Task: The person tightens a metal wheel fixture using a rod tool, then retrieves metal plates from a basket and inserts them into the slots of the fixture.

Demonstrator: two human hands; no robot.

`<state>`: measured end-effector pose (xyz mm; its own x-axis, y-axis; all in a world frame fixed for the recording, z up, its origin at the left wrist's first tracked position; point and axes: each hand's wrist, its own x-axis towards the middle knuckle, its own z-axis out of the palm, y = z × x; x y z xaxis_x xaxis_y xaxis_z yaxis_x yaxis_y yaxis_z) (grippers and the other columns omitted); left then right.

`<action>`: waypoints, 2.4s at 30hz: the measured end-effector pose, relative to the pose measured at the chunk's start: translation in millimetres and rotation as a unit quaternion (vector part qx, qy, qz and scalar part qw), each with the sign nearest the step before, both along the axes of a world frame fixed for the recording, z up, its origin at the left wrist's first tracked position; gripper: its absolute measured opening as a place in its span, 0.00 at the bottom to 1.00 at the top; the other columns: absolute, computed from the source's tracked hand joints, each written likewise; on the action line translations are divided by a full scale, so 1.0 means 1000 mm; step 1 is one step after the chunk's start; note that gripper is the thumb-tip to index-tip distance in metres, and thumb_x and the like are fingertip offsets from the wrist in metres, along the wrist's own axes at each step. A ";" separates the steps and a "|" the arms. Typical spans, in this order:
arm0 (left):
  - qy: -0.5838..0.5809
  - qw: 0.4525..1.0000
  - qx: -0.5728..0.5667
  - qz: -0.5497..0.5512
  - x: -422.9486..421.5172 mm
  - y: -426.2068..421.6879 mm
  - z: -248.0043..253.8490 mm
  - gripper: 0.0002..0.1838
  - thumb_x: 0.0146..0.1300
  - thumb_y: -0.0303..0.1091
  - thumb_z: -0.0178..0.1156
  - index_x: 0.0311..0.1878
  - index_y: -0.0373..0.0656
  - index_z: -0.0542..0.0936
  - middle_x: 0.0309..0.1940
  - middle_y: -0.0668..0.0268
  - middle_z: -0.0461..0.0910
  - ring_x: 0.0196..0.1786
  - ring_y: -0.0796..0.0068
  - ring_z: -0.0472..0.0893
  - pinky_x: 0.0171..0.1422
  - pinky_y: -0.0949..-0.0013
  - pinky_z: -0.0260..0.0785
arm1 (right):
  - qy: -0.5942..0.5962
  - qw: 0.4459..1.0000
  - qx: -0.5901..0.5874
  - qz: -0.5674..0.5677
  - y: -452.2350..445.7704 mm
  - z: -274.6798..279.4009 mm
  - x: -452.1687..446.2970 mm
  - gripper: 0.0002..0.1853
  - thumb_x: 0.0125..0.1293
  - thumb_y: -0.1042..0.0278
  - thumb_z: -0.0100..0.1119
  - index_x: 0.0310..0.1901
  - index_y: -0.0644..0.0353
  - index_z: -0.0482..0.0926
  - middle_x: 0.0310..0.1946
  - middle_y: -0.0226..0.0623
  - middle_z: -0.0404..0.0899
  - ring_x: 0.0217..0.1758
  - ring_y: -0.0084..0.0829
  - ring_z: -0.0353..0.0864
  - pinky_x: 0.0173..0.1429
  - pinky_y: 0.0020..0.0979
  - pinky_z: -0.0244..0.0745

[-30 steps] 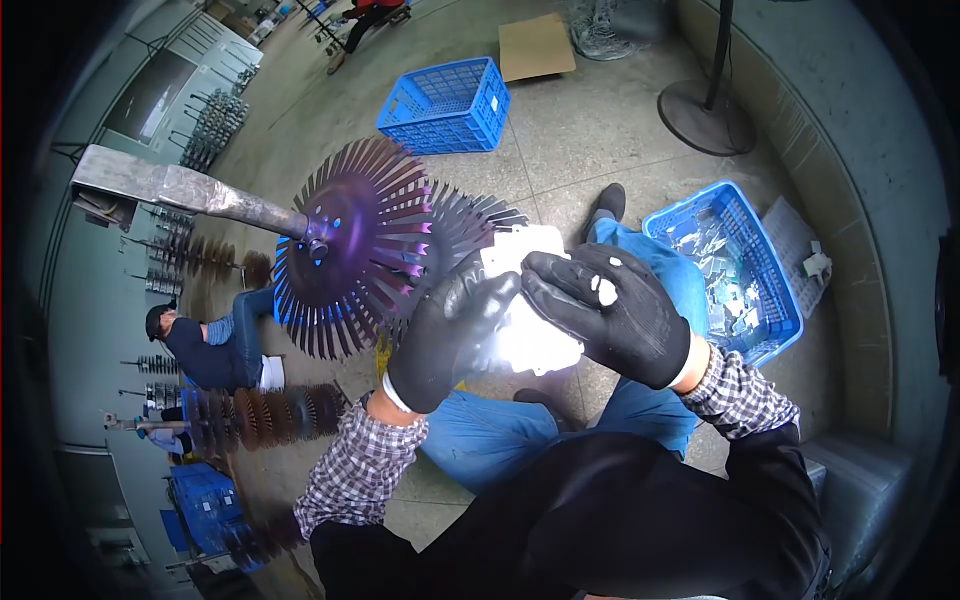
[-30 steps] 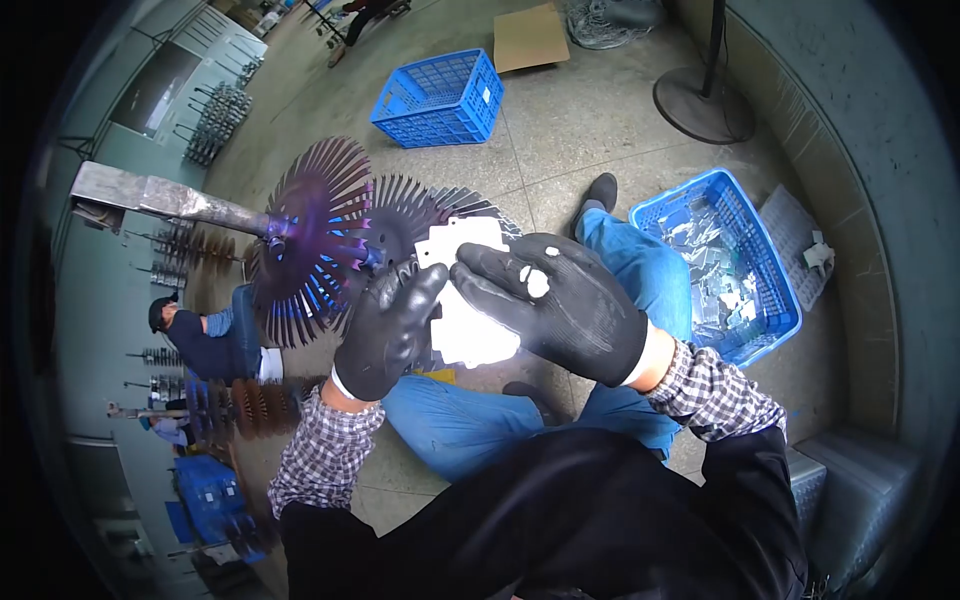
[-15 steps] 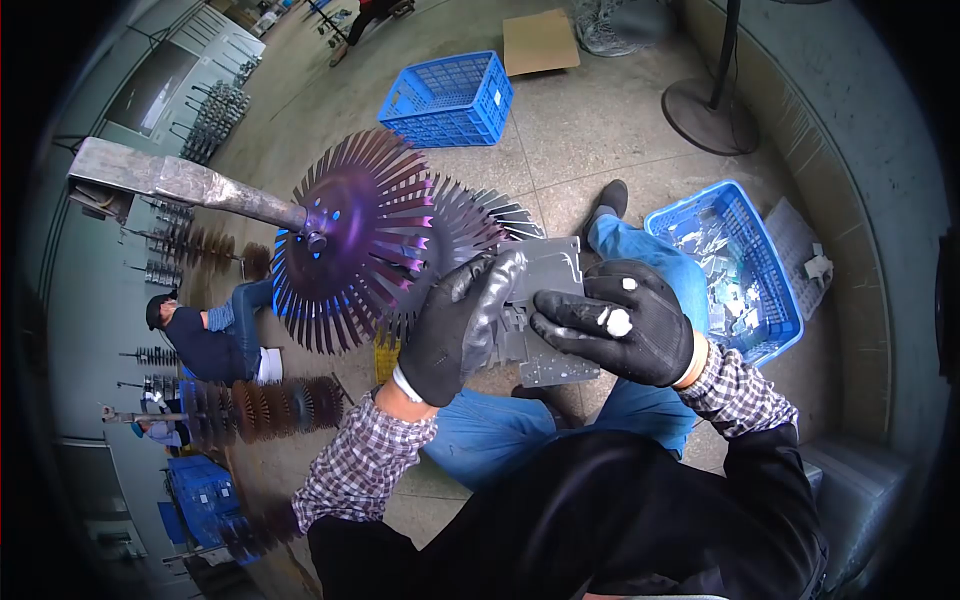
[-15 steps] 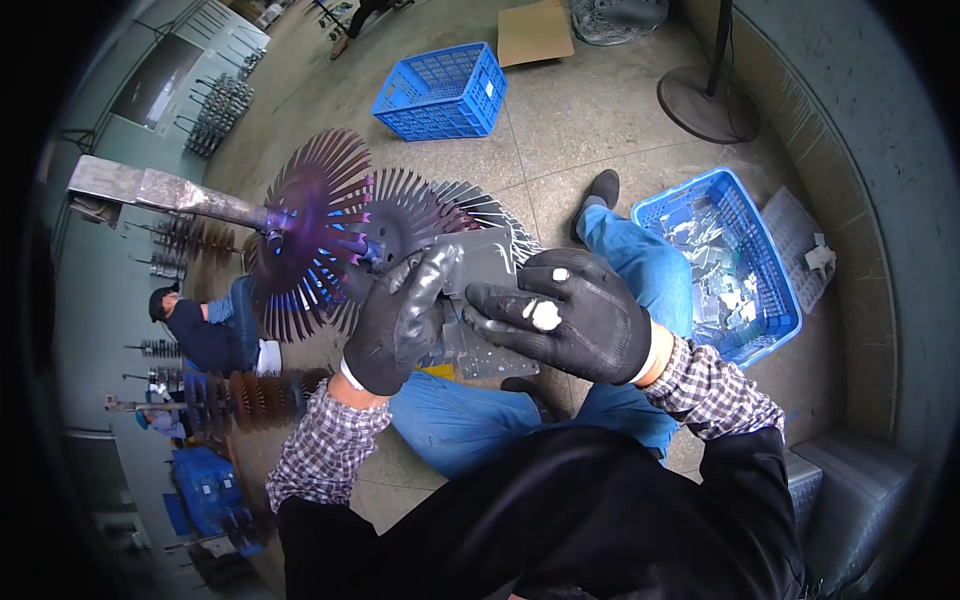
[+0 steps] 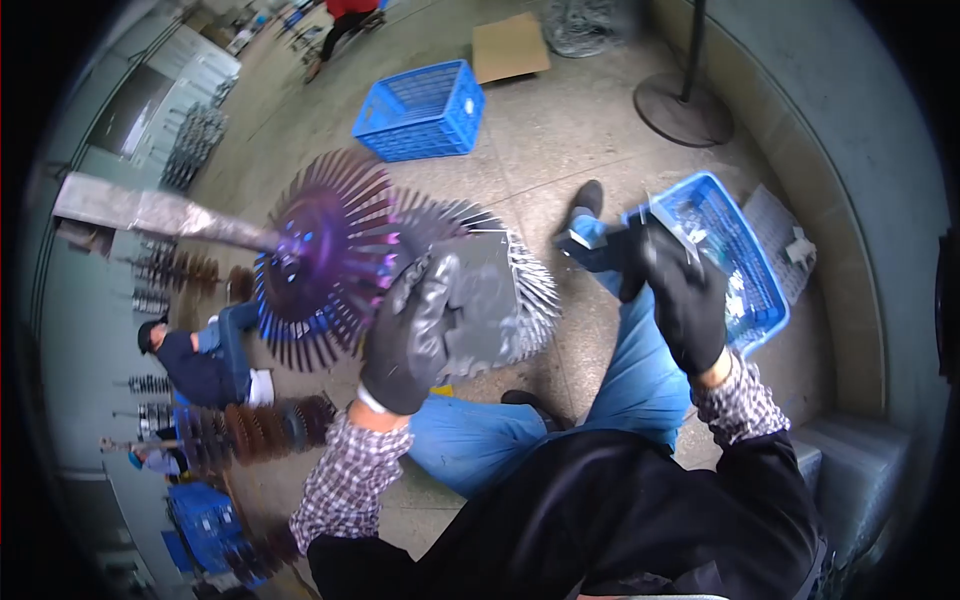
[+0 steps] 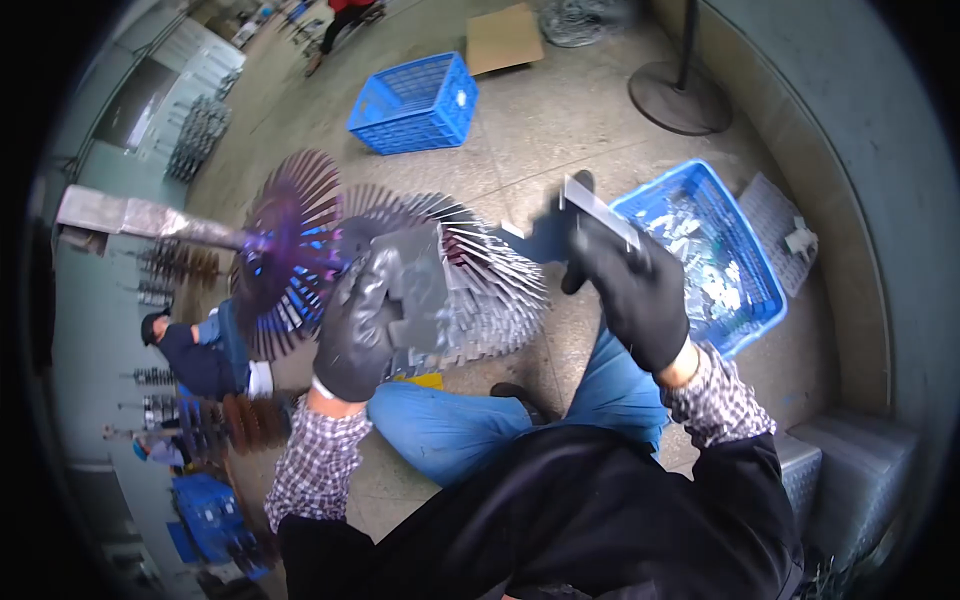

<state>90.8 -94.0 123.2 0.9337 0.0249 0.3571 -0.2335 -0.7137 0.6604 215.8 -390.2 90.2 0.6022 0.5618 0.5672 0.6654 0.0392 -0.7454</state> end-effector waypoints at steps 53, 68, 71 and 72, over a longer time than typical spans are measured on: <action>0.296 0.891 -0.309 0.153 -0.081 0.038 0.016 0.22 0.82 0.33 0.53 0.72 0.34 0.79 0.66 0.50 0.82 0.49 0.68 0.88 0.57 0.70 0.81 | 0.222 0.966 -0.132 -0.001 0.114 -0.096 0.032 0.14 0.78 0.64 0.71 0.54 0.66 0.90 0.31 0.33 0.89 0.28 0.20 0.77 0.32 0.25 0.72; 0.250 0.965 -0.060 0.058 -0.049 0.029 0.028 0.25 0.79 0.21 0.60 0.76 0.36 0.71 0.61 0.59 0.84 0.59 0.74 0.84 0.65 0.72 0.77 | 0.169 0.982 -0.081 0.027 0.120 -0.094 0.028 0.15 0.74 0.67 0.74 0.57 0.66 0.89 0.40 0.42 0.93 0.34 0.28 0.86 0.41 0.31 0.82; 0.279 0.947 -0.133 0.091 -0.044 0.025 0.022 0.28 0.74 0.20 0.60 0.76 0.35 0.73 0.71 0.55 0.79 0.68 0.66 0.81 0.74 0.65 0.73 | 0.138 0.984 -0.109 0.038 0.122 -0.101 0.035 0.16 0.74 0.67 0.73 0.57 0.66 0.89 0.42 0.43 0.93 0.36 0.30 0.87 0.43 0.32 0.83; 0.294 0.935 -0.169 0.108 -0.043 0.023 0.020 0.29 0.72 0.19 0.60 0.77 0.35 0.74 0.76 0.54 0.76 0.72 0.62 0.79 0.78 0.61 0.71 | 0.123 0.984 -0.123 0.042 0.122 -0.103 0.038 0.16 0.74 0.67 0.73 0.58 0.66 0.89 0.43 0.43 0.94 0.37 0.31 0.88 0.43 0.32 0.84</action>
<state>47.6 -70.9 142.8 0.9266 0.2532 -0.2782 0.3654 -0.4306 0.8252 253.4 -268.2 -12.9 0.6494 0.7180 0.2507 0.4664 -0.1156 -0.8770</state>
